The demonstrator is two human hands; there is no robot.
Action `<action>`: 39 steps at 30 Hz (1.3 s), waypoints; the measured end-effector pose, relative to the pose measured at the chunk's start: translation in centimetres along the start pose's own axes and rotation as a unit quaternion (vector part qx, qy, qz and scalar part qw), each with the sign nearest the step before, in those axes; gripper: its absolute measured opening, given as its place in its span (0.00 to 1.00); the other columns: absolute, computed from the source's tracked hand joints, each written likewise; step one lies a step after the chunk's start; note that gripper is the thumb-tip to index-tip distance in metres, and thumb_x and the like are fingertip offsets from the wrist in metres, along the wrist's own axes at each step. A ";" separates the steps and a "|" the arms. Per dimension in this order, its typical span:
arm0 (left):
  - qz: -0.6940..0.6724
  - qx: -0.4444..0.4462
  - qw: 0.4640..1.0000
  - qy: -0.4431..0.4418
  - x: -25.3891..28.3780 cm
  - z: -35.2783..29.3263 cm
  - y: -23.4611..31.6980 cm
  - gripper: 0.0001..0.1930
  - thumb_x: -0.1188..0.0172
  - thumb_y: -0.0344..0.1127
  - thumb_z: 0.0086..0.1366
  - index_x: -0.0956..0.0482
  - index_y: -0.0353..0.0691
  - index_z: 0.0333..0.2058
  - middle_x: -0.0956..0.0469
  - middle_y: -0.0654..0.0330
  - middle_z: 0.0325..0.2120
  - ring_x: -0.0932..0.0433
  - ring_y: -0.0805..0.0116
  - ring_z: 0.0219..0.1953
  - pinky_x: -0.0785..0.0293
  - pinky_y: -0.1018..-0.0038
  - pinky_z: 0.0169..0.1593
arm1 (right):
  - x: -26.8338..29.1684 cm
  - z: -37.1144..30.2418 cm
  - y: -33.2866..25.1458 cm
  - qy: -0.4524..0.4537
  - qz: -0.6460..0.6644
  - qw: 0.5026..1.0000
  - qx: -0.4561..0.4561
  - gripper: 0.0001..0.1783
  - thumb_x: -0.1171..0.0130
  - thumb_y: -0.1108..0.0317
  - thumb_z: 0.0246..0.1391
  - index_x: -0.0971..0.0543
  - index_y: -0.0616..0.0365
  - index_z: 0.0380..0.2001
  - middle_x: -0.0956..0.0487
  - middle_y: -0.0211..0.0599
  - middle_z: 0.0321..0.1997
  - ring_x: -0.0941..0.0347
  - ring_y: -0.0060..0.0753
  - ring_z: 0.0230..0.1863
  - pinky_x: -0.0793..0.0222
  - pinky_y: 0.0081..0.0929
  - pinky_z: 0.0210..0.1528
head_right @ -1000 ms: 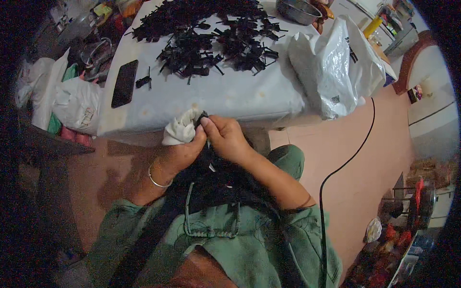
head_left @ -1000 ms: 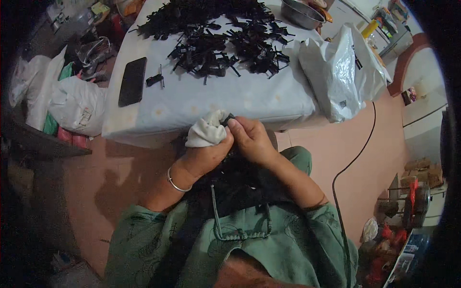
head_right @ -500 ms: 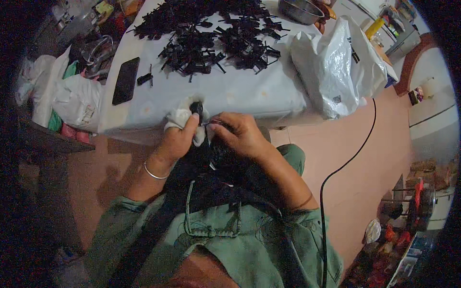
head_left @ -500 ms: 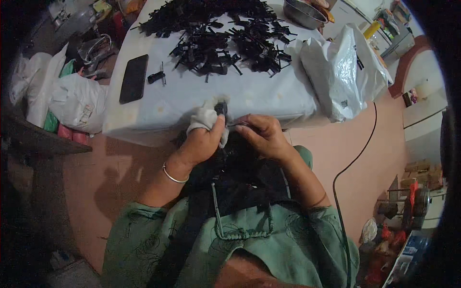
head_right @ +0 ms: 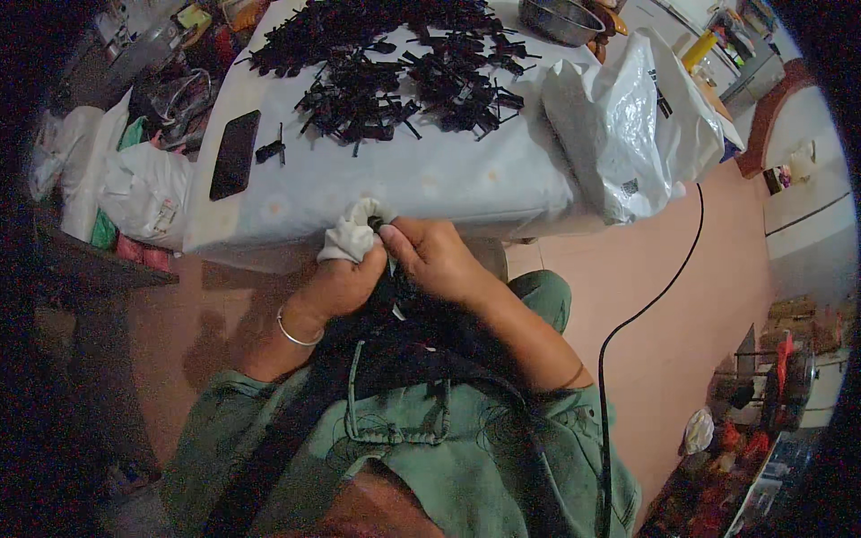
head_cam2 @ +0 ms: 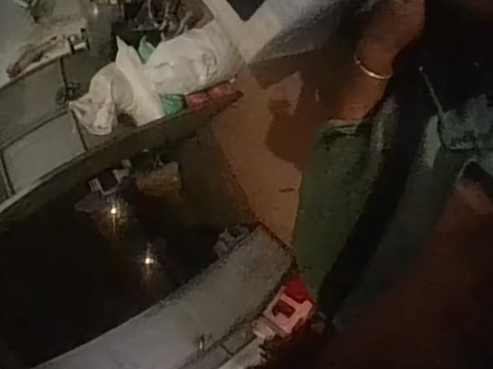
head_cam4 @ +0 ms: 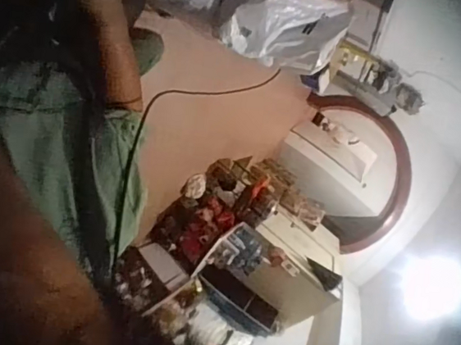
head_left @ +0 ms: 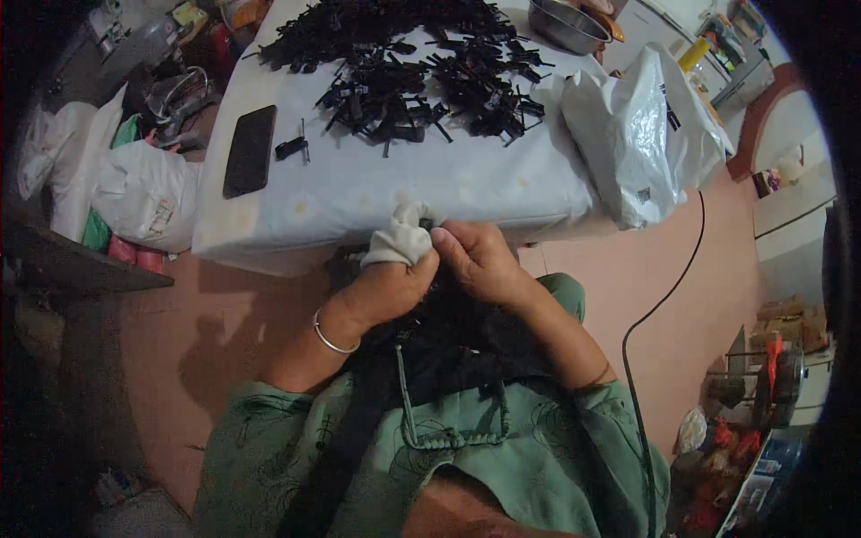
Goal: Assembling small black plastic components by hand at a workbench.
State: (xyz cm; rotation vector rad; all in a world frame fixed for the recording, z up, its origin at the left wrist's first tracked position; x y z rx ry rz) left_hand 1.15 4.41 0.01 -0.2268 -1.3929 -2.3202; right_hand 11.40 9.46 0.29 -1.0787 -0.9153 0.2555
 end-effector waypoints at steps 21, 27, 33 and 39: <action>0.018 0.123 0.989 -0.085 -0.1 0.8 -1.1 0.15 0.47 0.30 0.56 0.30 0.32 0.42 0.26 0.51 0.33 0.27 0.60 0.36 0.31 0.73 0.42 | 5.3 10.0 6.3 0.179 -0.338 0.922 -0.051 0.15 0.49 0.58 0.46 0.27 0.59 0.32 0.25 0.51 0.25 0.28 0.53 0.30 0.34 0.43 0.29; 0.235 -0.093 0.965 0.075 2.6 3.0 2.4 0.10 0.47 0.25 0.52 0.28 0.32 0.35 0.28 0.49 0.26 0.27 0.53 0.30 0.30 0.68 0.35 | 3.3 6.3 4.2 0.157 -0.386 0.908 0.032 0.10 0.50 0.66 0.43 0.30 0.58 0.31 0.28 0.46 0.22 0.30 0.52 0.24 0.35 0.42 0.25; 0.221 0.000 0.975 0.022 1.8 3.5 0.3 0.10 0.45 0.28 0.51 0.29 0.33 0.34 0.28 0.48 0.28 0.28 0.51 0.30 0.30 0.69 0.35 | 0.7 1.1 -1.8 0.007 -0.390 0.892 0.229 0.09 0.50 0.68 0.40 0.32 0.57 0.29 0.29 0.39 0.25 0.29 0.44 0.27 0.33 0.38 0.26; 0.045 0.147 0.988 -0.001 1.5 2.7 -1.6 0.17 0.43 0.35 0.55 0.32 0.33 0.41 0.26 0.54 0.32 0.27 0.66 0.35 0.31 0.74 0.40 | 0.9 -0.3 -2.3 0.040 -0.356 0.891 0.279 0.10 0.47 0.70 0.38 0.31 0.57 0.29 0.31 0.35 0.23 0.31 0.38 0.24 0.35 0.33 0.25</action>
Point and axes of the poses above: each hand's wrist, its own z-axis towards the middle knuckle, its own x-axis out of the back of the hand, y = z × x, the point moved 6 cm from there along z, towards the middle knuckle
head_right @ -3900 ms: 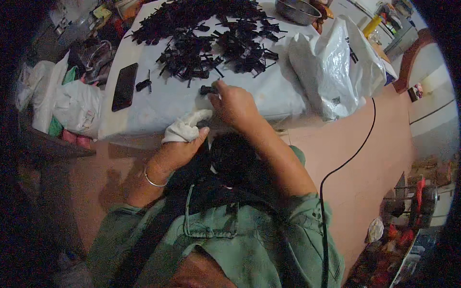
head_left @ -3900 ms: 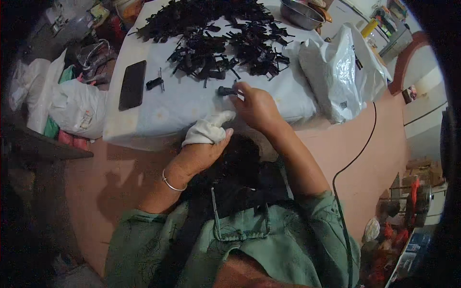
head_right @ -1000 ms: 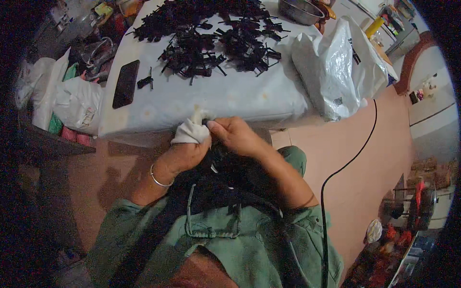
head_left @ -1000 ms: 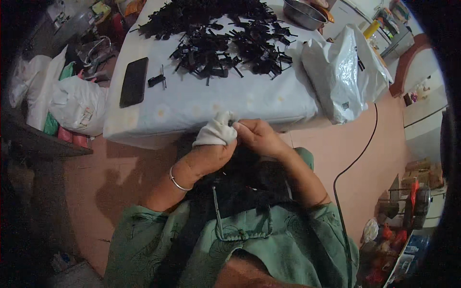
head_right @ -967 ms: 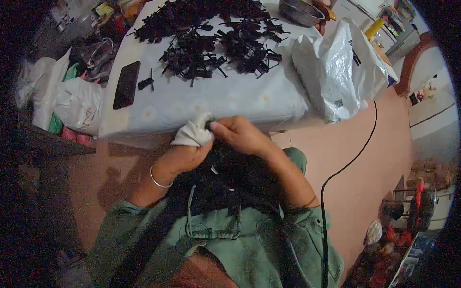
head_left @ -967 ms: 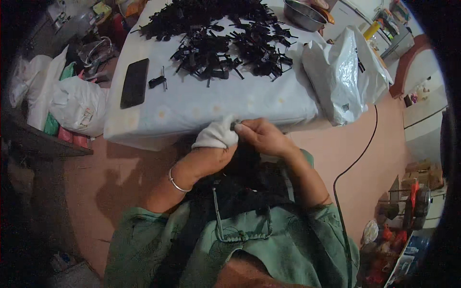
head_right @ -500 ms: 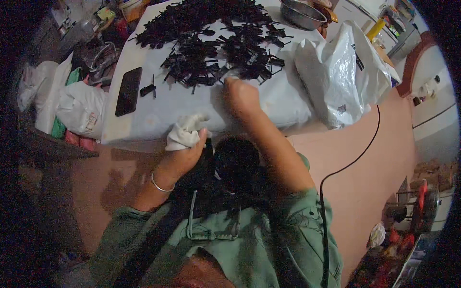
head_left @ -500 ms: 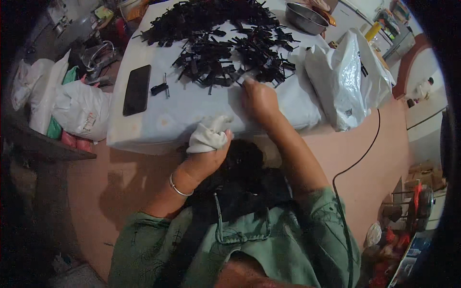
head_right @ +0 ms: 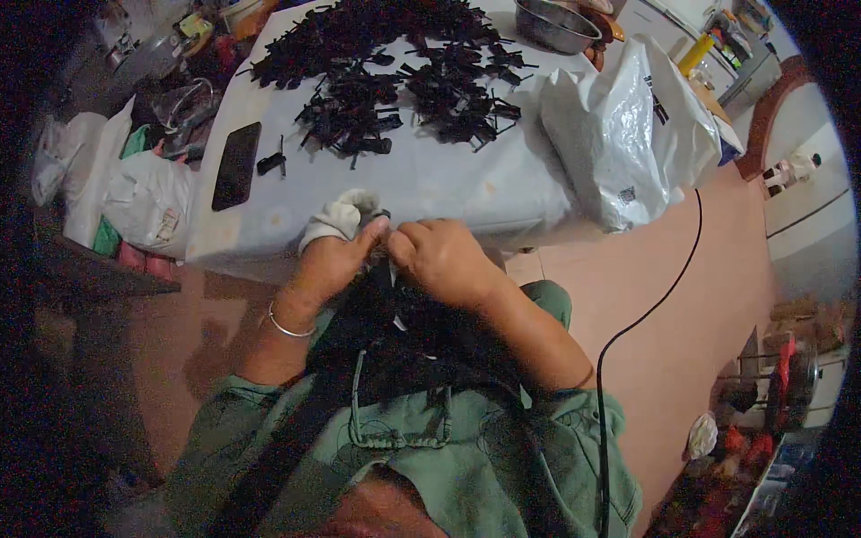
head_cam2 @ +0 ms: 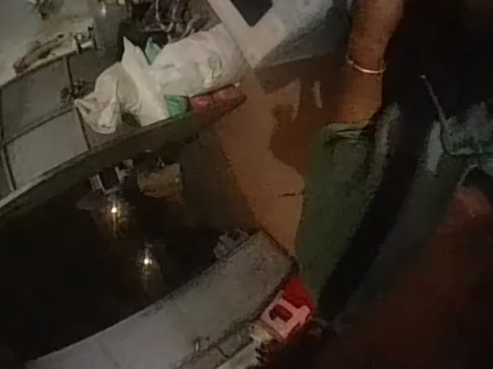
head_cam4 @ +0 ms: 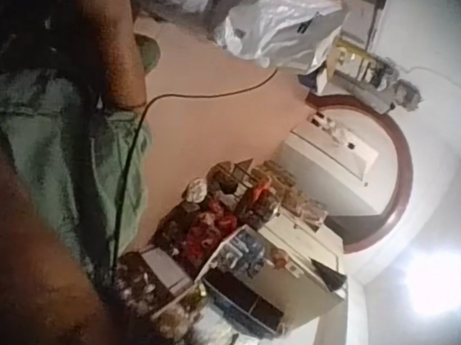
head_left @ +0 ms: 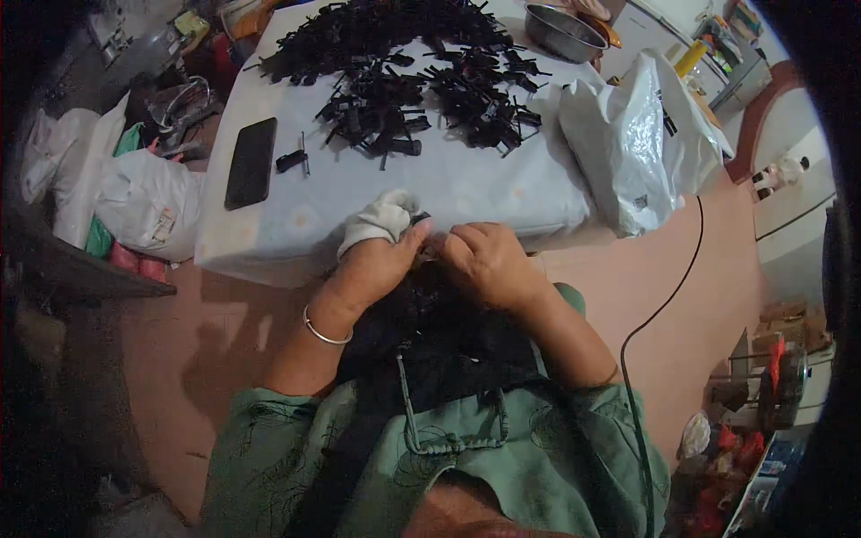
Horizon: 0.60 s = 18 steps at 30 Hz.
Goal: Assembling small black plastic components by hand at a workbench.
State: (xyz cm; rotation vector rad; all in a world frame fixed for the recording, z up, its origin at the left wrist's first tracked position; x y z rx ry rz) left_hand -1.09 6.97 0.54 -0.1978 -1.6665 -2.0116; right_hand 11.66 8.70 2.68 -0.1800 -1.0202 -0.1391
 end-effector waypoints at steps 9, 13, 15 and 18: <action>-0.215 0.093 0.961 -0.149 -1.6 -1.1 -1.8 0.15 0.45 0.33 0.57 0.32 0.36 0.43 0.27 0.62 0.26 0.31 0.78 0.22 0.33 0.81 0.25 | 0.5 0.4 -1.8 0.046 0.043 0.998 0.025 0.07 0.48 0.70 0.43 0.31 0.60 0.26 0.28 0.38 0.25 0.29 0.41 0.25 0.34 0.35 0.23; -0.301 0.053 0.942 -0.138 -1.1 -1.3 1.7 0.14 0.48 0.30 0.58 0.32 0.37 0.43 0.29 0.67 0.25 0.34 0.83 0.20 0.35 0.84 0.21 | 0.7 0.0 1.0 0.185 0.238 0.928 -0.221 0.08 0.42 0.70 0.45 0.30 0.60 0.26 0.31 0.31 0.18 0.35 0.25 0.19 0.39 0.21 0.23; -0.308 0.066 0.939 -0.139 -1.4 -1.6 1.8 0.12 0.49 0.29 0.58 0.33 0.37 0.42 0.29 0.67 0.24 0.33 0.82 0.20 0.35 0.84 0.22 | 0.3 -0.1 2.3 0.174 0.317 0.863 -0.352 0.10 0.43 0.69 0.48 0.32 0.60 0.21 0.36 0.23 0.17 0.43 0.13 0.21 0.43 0.14 0.23; -0.255 -0.012 0.964 -0.074 -1.1 -1.9 1.8 0.14 0.50 0.24 0.57 0.33 0.35 0.43 0.28 0.64 0.32 0.30 0.80 0.32 0.32 0.84 0.32 | -0.7 -0.1 2.4 0.138 0.402 0.836 -0.348 0.11 0.46 0.67 0.52 0.32 0.60 0.20 0.37 0.24 0.16 0.44 0.13 0.21 0.44 0.15 0.22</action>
Point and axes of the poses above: each hand's wrist, its own z-axis towards the middle knuckle, its own x-axis out of the back of the hand, y = z × x, the point moved 6 cm from there along z, towards the middle knuckle
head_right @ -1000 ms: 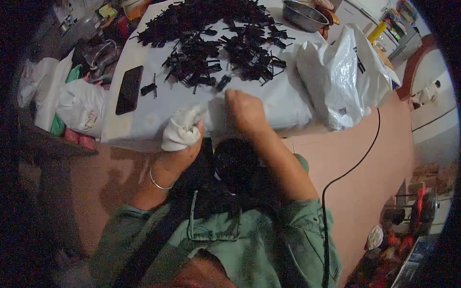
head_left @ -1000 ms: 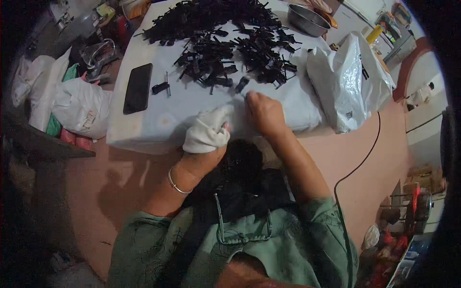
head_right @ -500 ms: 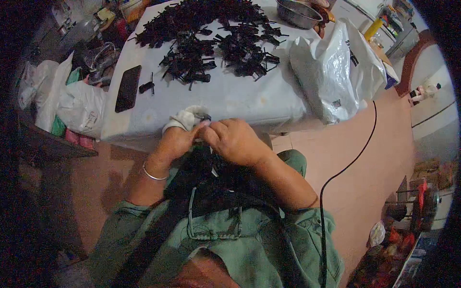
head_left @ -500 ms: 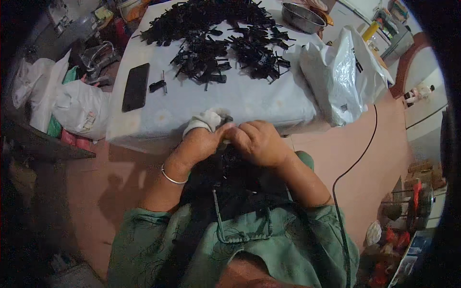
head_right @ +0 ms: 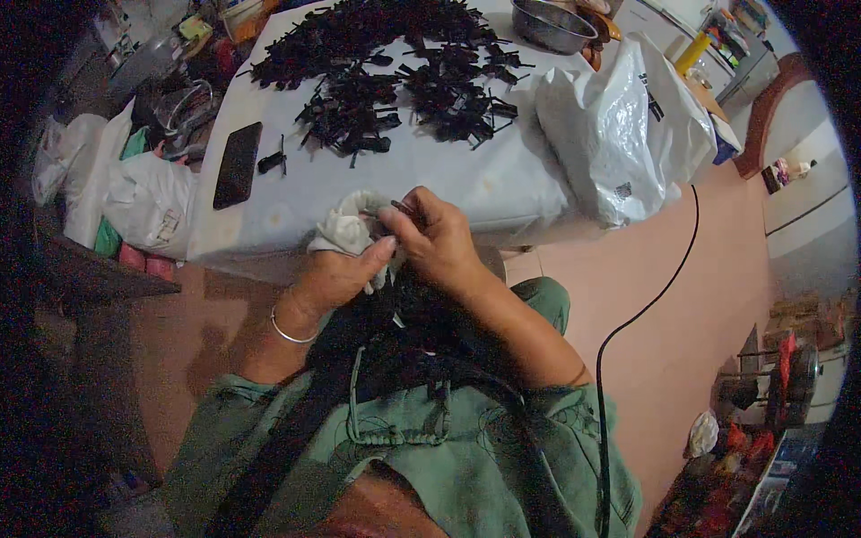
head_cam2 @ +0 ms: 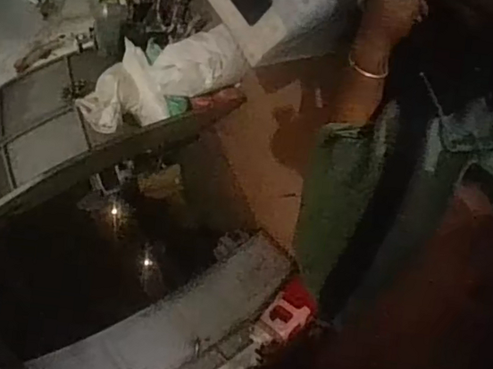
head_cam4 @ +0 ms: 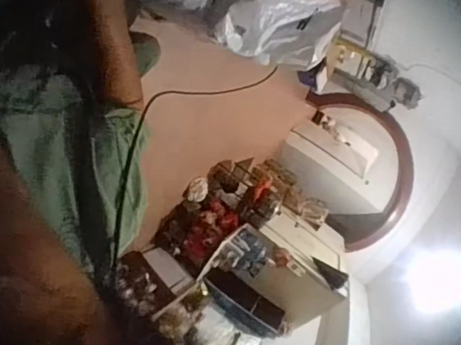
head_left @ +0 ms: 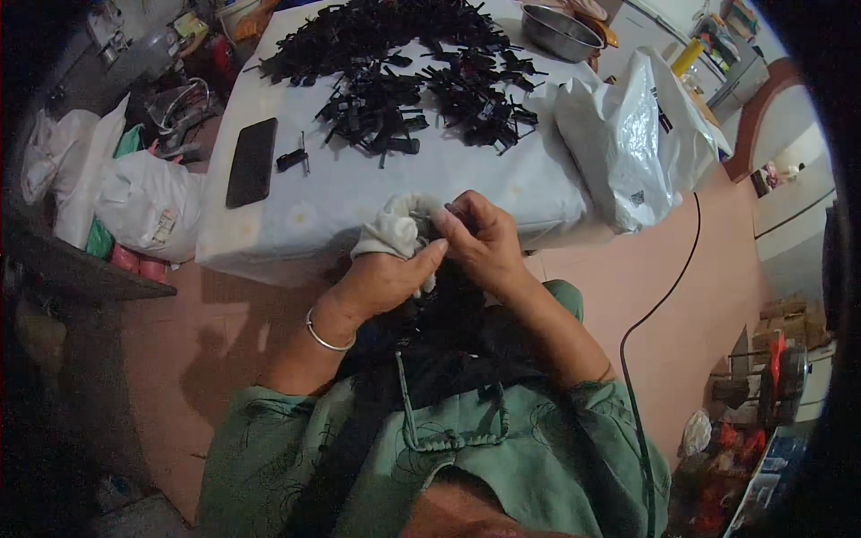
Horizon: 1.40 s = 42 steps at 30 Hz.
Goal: Assembling small black plastic components by hand at a workbench.
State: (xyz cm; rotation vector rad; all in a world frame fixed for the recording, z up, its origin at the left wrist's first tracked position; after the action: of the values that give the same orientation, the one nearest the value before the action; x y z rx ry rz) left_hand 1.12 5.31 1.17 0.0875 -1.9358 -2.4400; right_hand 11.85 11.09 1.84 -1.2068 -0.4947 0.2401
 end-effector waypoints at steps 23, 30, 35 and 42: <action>-0.001 0.029 0.995 0.094 1.9 -0.2 -1.0 0.13 0.52 0.29 0.60 0.36 0.35 0.44 0.31 0.63 0.26 0.32 0.75 0.26 0.33 0.78 0.30 | 0.1 -1.2 1.1 -0.112 -0.030 0.993 -0.001 0.09 0.48 0.68 0.52 0.28 0.65 0.29 0.31 0.24 0.22 0.40 0.15 0.26 0.40 0.17 0.28; 0.083 0.023 0.996 0.000 0.5 -0.3 -0.8 0.15 0.54 0.30 0.61 0.38 0.38 0.48 0.32 0.65 0.24 0.36 0.81 0.22 0.38 0.82 0.23 | 0.4 -0.7 -0.7 -0.111 -0.087 0.986 0.090 0.09 0.47 0.68 0.50 0.27 0.64 0.30 0.26 0.44 0.22 0.33 0.29 0.22 0.35 0.26 0.29; 0.037 0.049 0.998 0.001 0.2 -0.5 -1.4 0.14 0.54 0.29 0.60 0.37 0.37 0.46 0.33 0.66 0.24 0.36 0.81 0.24 0.37 0.82 0.25 | -0.4 -0.4 1.2 -0.124 -0.051 0.991 -0.003 0.09 0.48 0.67 0.52 0.28 0.64 0.25 0.29 0.38 0.19 0.39 0.23 0.21 0.38 0.24 0.26; 0.193 -0.137 0.970 0.049 0.3 -0.1 -0.2 0.13 0.54 0.26 0.56 0.36 0.32 0.42 0.31 0.57 0.26 0.31 0.67 0.28 0.33 0.75 0.31 | -1.2 -0.6 0.4 -0.161 -0.131 0.978 0.022 0.16 0.54 0.62 0.57 0.32 0.65 0.22 0.34 0.23 0.16 0.45 0.16 0.22 0.42 0.21 0.24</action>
State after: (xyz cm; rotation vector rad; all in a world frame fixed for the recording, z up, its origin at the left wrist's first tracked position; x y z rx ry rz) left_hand 0.78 5.25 0.93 -0.1559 -1.4003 -2.3536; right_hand 11.14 10.19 0.98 -1.0507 -0.9202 0.2199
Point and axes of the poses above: each hand's wrist, its own z-axis towards the middle knuckle, its own x-axis out of the back of the hand, y = z × x, the point moved 6 cm from there along z, towards the middle knuckle
